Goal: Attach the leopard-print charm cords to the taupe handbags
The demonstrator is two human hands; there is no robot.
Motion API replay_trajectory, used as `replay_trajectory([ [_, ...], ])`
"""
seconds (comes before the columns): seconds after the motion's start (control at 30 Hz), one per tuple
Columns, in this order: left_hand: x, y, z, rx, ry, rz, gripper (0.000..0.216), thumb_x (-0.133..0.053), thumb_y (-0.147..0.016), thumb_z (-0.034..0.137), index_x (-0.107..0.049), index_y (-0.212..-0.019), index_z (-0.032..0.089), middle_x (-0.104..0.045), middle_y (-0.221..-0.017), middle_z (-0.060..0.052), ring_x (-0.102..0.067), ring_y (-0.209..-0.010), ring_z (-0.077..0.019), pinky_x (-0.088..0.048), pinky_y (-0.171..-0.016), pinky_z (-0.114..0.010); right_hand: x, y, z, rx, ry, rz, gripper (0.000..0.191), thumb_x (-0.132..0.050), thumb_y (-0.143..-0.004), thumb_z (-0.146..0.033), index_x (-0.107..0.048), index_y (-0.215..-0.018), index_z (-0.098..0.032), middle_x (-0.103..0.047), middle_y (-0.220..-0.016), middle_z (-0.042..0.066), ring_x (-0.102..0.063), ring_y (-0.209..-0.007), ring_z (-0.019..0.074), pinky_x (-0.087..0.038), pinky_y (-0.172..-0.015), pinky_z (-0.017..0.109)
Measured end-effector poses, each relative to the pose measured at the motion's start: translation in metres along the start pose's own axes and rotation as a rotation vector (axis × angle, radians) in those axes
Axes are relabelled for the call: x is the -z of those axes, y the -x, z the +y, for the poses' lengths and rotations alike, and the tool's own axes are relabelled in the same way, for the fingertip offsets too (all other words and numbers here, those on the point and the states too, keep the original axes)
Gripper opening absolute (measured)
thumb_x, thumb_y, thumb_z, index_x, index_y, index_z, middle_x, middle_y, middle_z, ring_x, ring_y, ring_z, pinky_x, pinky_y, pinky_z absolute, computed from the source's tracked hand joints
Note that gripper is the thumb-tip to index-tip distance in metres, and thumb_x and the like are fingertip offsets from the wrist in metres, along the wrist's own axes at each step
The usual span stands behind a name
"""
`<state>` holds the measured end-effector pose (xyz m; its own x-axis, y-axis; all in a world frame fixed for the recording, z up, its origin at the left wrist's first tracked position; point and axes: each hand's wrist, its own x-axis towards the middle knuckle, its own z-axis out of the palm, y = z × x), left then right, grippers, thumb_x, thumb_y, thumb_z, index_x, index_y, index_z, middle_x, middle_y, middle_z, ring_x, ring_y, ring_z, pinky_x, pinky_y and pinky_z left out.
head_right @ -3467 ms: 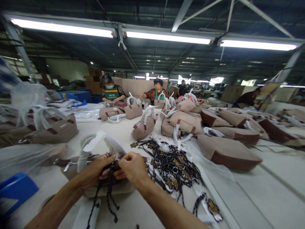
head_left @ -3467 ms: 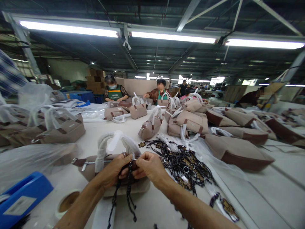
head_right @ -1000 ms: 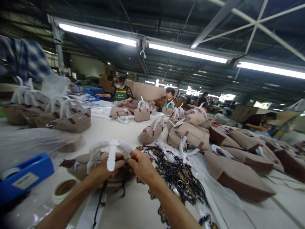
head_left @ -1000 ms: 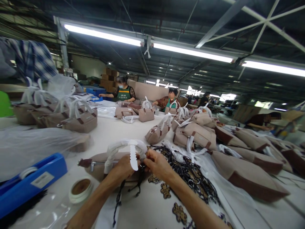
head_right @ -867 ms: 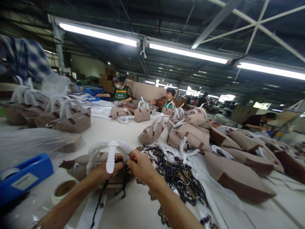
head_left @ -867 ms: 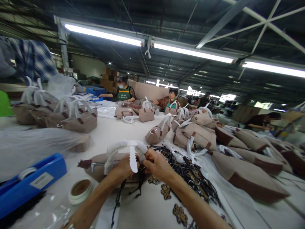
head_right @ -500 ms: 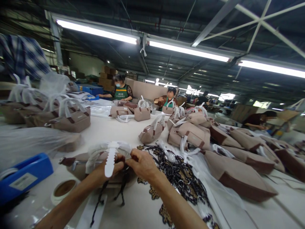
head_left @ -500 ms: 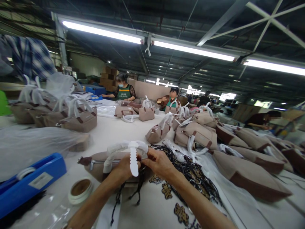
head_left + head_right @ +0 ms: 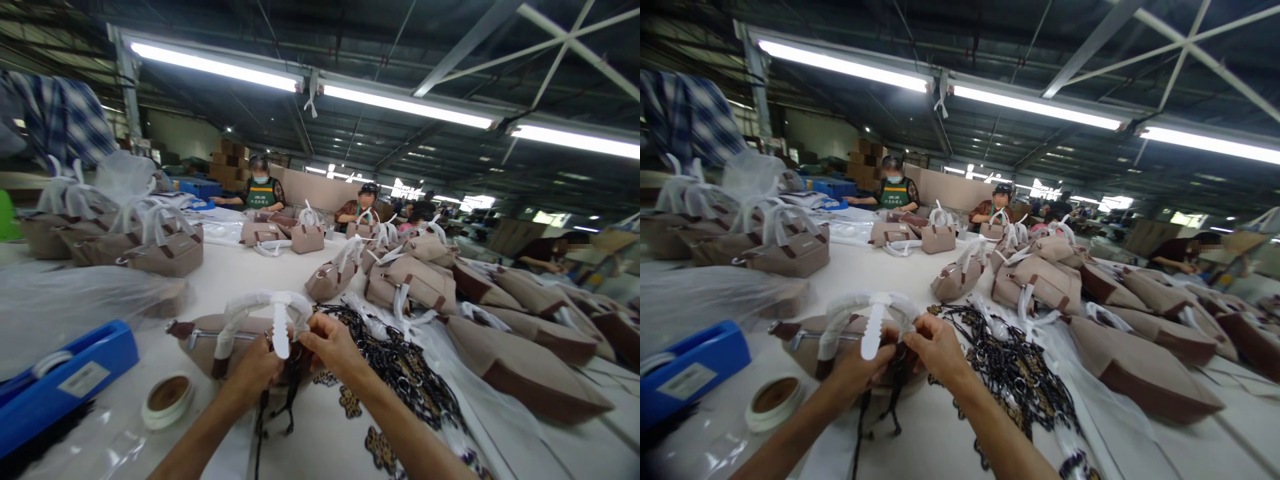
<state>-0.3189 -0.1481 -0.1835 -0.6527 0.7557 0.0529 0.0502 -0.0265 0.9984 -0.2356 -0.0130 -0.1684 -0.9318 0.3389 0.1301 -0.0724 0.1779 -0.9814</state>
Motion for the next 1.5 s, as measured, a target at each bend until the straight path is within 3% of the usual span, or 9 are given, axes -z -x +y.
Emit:
replay_trajectory([
  [0.17,-0.001,0.0,0.001,0.103,0.236,0.019,0.038,-0.07,-0.064,0.044,-0.048,-0.085,0.021,-0.032,-0.043,0.015,-0.019,-0.036,-0.0035,-0.013,-0.033,-0.014,0.0,0.004,0.001,-0.004,-0.011,-0.095,0.03,-0.077,-0.063,-0.029,-0.061,-0.085,-0.016,-0.063,-0.073,-0.003,-0.055,-0.057,0.0107,-0.048,-0.048,0.021],
  [0.27,0.005,0.002,0.002,0.089,0.279,-0.088,0.042,-0.072,-0.066,0.047,-0.048,-0.087,0.02,-0.035,-0.044,0.014,-0.021,-0.037,-0.0031,-0.015,-0.033,-0.014,-0.002,0.008,-0.002,0.021,0.046,-0.057,0.03,-0.078,-0.059,-0.018,-0.062,-0.084,-0.017,-0.065,-0.071,-0.004,-0.055,-0.057,0.01,-0.043,-0.047,0.018],
  [0.4,0.018,0.006,-0.003,0.078,0.356,-0.317,0.04,-0.075,-0.072,0.046,-0.046,-0.082,0.02,-0.037,-0.049,0.013,-0.024,-0.039,-0.0018,-0.016,-0.036,-0.013,-0.005,0.012,-0.006,0.008,-0.013,-0.023,0.023,-0.076,-0.064,-0.029,-0.061,-0.076,-0.017,-0.057,-0.061,-0.006,-0.049,-0.048,0.009,-0.042,-0.041,0.019],
  [0.63,0.012,0.001,-0.018,0.141,0.609,-0.322,0.054,-0.085,-0.062,0.039,-0.045,-0.094,0.022,-0.035,-0.051,0.015,-0.015,-0.038,0.0,-0.009,-0.034,-0.012,-0.001,0.014,0.003,0.022,-0.194,-0.065,0.032,-0.077,-0.068,-0.04,-0.059,-0.079,-0.017,-0.058,-0.066,-0.004,-0.049,-0.051,0.0082,-0.042,-0.044,0.019],
  [0.8,0.008,-0.009,-0.012,0.199,0.56,-0.411,0.05,-0.081,-0.068,0.04,-0.045,-0.095,0.022,-0.037,-0.047,0.015,-0.013,-0.036,-0.0005,-0.009,-0.031,-0.011,0.002,0.012,0.008,0.008,-0.325,-0.029,0.036,-0.079,-0.067,-0.042,-0.056,-0.081,-0.019,-0.055,-0.065,-0.006,-0.044,-0.047,0.0062,-0.038,-0.04,0.017],
  [1.1,0.006,-0.022,-0.001,0.178,0.57,-0.568,0.046,-0.079,-0.07,0.043,-0.043,-0.091,0.023,-0.036,-0.042,0.017,-0.014,-0.029,0.0007,-0.012,-0.028,-0.01,-0.004,0.019,-0.013,-0.147,-0.459,0.102,0.038,-0.083,-0.061,-0.039,-0.057,-0.078,-0.019,-0.05,-0.068,-0.006,-0.041,-0.048,0.0043,-0.029,-0.034,0.013],
  [1.3,0.009,-0.022,0.006,0.225,0.529,-0.552,0.049,-0.08,-0.068,0.044,-0.047,-0.096,0.022,-0.041,-0.045,0.015,-0.018,-0.029,0.0008,-0.012,-0.03,-0.012,0.001,0.014,-0.008,-0.107,-0.386,0.08,0.039,-0.082,-0.063,-0.044,-0.06,-0.081,-0.018,-0.055,-0.071,-0.004,-0.05,-0.054,0.0072,-0.043,-0.04,0.016],
  [1.4,0.013,-0.025,0.005,0.238,0.515,-0.473,0.047,-0.079,-0.07,0.043,-0.049,-0.097,0.02,-0.044,-0.05,0.013,-0.018,-0.032,0.0015,-0.014,-0.03,-0.011,0.01,0.009,-0.012,-0.118,-0.361,-0.044,0.042,-0.083,-0.063,-0.042,-0.065,-0.09,-0.017,-0.062,-0.08,0.0,-0.06,-0.066,0.0112,-0.056,-0.057,0.024],
  [1.5,0.016,-0.028,0.004,0.216,0.485,-0.356,0.046,-0.081,-0.067,0.044,-0.05,-0.089,0.019,-0.04,-0.049,0.014,-0.019,-0.033,0.0016,-0.016,-0.03,-0.01,0.019,0.004,-0.018,-0.17,-0.327,-0.11,0.044,-0.086,-0.058,-0.036,-0.069,-0.093,-0.016,-0.063,-0.085,0.002,-0.063,-0.075,0.0132,-0.058,-0.069,0.029],
])
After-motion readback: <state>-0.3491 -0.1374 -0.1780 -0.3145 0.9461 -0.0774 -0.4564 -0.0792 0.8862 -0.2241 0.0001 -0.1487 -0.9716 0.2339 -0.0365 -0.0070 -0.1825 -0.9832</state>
